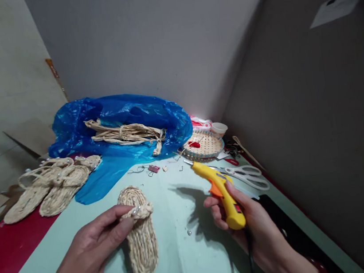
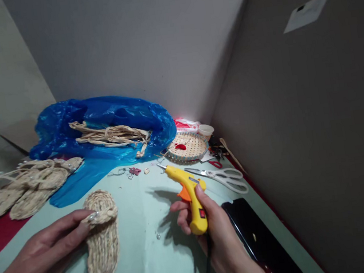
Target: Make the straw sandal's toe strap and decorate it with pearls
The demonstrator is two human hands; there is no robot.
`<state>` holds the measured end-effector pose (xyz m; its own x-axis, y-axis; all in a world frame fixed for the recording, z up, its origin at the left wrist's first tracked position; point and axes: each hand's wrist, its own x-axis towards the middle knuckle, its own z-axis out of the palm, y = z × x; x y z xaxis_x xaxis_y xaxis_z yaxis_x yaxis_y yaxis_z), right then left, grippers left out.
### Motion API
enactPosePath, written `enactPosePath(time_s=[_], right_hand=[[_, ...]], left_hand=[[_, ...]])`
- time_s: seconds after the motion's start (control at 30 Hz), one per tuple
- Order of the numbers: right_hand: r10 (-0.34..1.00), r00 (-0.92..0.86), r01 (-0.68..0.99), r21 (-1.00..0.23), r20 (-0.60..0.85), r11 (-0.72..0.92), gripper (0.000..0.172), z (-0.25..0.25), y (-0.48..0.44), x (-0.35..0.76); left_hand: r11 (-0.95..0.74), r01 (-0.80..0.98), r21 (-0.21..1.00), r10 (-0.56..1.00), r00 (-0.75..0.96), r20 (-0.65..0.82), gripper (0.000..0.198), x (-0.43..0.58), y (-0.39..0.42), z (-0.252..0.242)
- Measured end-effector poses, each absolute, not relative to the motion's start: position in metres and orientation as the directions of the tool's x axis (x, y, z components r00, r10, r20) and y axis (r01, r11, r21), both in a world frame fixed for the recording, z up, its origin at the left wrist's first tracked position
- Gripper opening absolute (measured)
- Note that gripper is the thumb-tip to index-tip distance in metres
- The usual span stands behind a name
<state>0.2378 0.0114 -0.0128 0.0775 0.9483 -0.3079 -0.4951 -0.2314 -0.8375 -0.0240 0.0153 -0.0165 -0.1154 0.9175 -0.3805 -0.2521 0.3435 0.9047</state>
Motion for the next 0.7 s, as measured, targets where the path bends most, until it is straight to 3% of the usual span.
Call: enactPosePath(time_s=[0.2, 0.37, 0.43, 0.53, 0.63, 0.7], right_hand=[[0.956, 0.084, -0.268, -0.93, -0.283, -0.251, 0.044, -0.026, 0.014, 0.238], [0.981, 0.038, 0.131, -0.973, -0.188, -0.191, 0.049, -0.02, 0.013, 0.253], [0.991, 0.069, 0.361, -0.923, -0.117, -0.135, 0.046, -0.015, 0.012, 0.264], [0.991, 0.131, 0.657, -0.752, 0.035, -0.06, 0.044, -0.008, 0.005, 0.27], [0.983, 0.111, 0.807, -0.59, 0.148, -0.003, 0.029, -0.003, -0.005, 0.255], [0.987, -0.013, 0.859, -0.504, 0.161, 0.093, 0.018, -0.002, -0.01, 0.236]], left_hand=[[0.146, 0.044, 0.988, 0.987, -0.08, -0.142, 0.034, -0.026, 0.01, -0.018], [0.095, 0.117, 0.989, 0.995, -0.022, -0.093, 0.033, -0.022, 0.006, -0.01], [0.105, 0.12, 0.987, 0.994, -0.017, -0.104, 0.032, -0.022, 0.005, -0.009], [0.177, 0.011, 0.984, 0.983, 0.045, -0.177, 0.032, -0.023, 0.001, -0.011], [0.312, -0.143, 0.939, 0.948, 0.116, -0.298, 0.031, -0.026, -0.001, -0.016], [0.349, -0.155, 0.924, 0.934, 0.134, -0.331, 0.031, -0.027, -0.001, -0.02]])
